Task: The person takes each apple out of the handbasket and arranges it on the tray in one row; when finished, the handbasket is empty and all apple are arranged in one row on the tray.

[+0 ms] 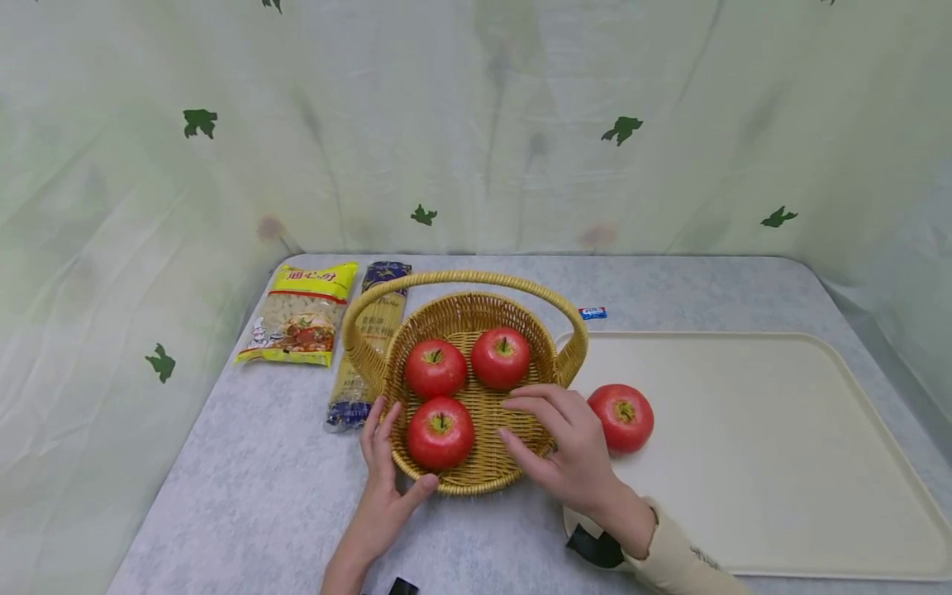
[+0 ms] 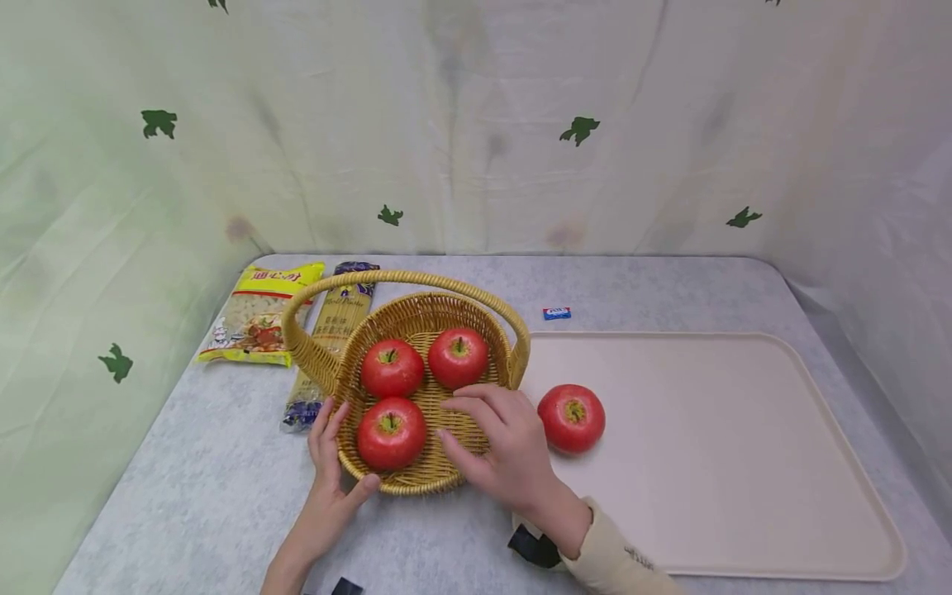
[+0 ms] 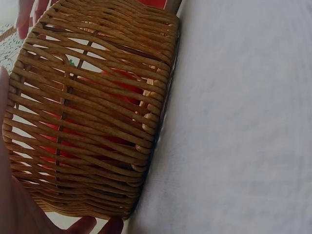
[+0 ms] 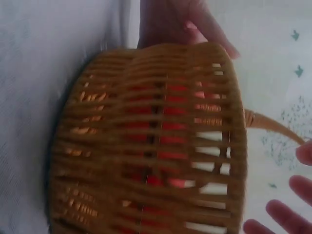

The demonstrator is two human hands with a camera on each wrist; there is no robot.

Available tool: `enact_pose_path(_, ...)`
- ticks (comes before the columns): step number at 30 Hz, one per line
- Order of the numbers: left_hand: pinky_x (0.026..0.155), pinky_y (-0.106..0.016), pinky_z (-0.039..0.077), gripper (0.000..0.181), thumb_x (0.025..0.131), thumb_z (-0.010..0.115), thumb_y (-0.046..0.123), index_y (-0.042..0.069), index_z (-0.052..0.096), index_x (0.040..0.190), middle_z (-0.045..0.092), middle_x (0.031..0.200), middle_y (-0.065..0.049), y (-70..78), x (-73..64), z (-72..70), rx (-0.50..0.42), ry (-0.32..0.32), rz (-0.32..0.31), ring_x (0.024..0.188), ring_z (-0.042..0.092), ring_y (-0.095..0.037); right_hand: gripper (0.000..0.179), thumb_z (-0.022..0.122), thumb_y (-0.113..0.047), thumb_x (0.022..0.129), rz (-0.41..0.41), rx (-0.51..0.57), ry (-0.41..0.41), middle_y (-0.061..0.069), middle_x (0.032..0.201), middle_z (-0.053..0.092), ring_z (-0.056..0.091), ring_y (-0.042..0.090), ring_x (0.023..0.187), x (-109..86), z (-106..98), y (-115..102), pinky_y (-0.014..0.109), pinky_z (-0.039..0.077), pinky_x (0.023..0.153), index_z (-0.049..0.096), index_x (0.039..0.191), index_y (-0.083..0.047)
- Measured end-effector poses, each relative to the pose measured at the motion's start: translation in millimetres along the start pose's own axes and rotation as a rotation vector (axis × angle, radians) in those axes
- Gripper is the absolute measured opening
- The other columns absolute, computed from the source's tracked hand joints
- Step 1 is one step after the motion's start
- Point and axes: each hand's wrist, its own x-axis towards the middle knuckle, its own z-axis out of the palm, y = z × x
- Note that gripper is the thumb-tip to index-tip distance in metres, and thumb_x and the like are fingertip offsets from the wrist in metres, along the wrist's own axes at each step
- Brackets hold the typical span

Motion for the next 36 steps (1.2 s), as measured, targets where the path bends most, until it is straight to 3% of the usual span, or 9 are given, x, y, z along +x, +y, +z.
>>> enact_pose_path(11, 0.094, -0.074, 0.017, 0.095, 0.083, 0.074, 0.016, 0.019, 0.01, 0.153, -0.012, 0.154, 0.004, -2.4, 0.5, -2.1, 0.007, -0.019, 0.032, 0.139, -0.007, -0.033, 0.038, 0.068, -0.039, 0.087, 0.113, -0.053, -0.275, -0.002, 0.121, 0.06, 0.055, 0.016, 0.109, 9.8, 26.1, -8.4, 0.039, 0.044, 0.087, 0.066, 0.121, -0.021)
enact_pose_path(24, 0.095, -0.073, 0.017, 0.094, 0.082, 0.072, 0.005, 0.019, 0.01, 0.153, -0.012, 0.154, -0.003, 3.3, 0.6, -1.8, 0.018, -0.018, 0.002, 0.137, -0.006, -0.038, 0.045, 0.062, -0.052, 0.087, 0.295, -0.125, -0.574, 0.007, 0.131, 0.053, 0.052, 0.024, 0.116, 13.9, 41.8, -14.3, 0.052, 0.039, 0.093, 0.061, 0.128, -0.034)
enact_pose_path(28, 0.095, -0.073, 0.018, 0.096, 0.081, 0.074, 0.01, 0.019, 0.01, 0.153, -0.012, 0.154, 0.004, -0.2, 0.2, -2.0, 0.024, -0.014, 0.018, 0.138, -0.006, -0.034, 0.046, 0.061, -0.054, 0.087, 0.312, -0.156, -0.628, 0.008, 0.131, 0.054, 0.053, 0.025, 0.115, 14.8, 44.0, -14.6, 0.052, 0.039, 0.094, 0.061, 0.128, -0.033)
enact_pose_path(32, 0.095, -0.073, 0.017, 0.093, 0.082, 0.072, 0.008, 0.017, 0.012, 0.152, -0.011, 0.154, -0.005, 14.0, 0.7, -2.6, 0.015, -0.016, 0.018, 0.137, -0.006, -0.038, 0.046, 0.059, -0.054, 0.088, 0.311, -0.138, -0.64, 0.008, 0.128, 0.057, 0.056, 0.024, 0.111, 15.7, 45.8, -13.8, 0.051, 0.042, 0.091, 0.06, 0.129, -0.032)
enact_pose_path(35, 0.095, -0.073, 0.017, 0.093, 0.082, 0.072, 0.007, 0.017, 0.011, 0.152, -0.011, 0.154, -0.008, 15.5, 0.8, -2.4, 0.03, -0.016, 0.012, 0.137, -0.005, -0.039, 0.047, 0.059, -0.054, 0.089, 0.297, -0.12, -0.644, 0.006, 0.125, 0.059, 0.058, 0.021, 0.108, 16.6, 47.3, -13.1, 0.049, 0.045, 0.087, 0.059, 0.129, -0.031)
enact_pose_path(36, 0.095, -0.073, 0.018, 0.094, 0.082, 0.073, 0.008, 0.017, 0.011, 0.152, -0.011, 0.154, -0.006, 9.7, 0.8, -2.4, 0.038, -0.016, 0.012, 0.137, -0.005, -0.038, 0.047, 0.059, -0.054, 0.089, 0.293, -0.121, -0.647, 0.005, 0.124, 0.059, 0.058, 0.02, 0.107, 17.0, 47.8, -12.9, 0.048, 0.046, 0.086, 0.059, 0.129, -0.03)
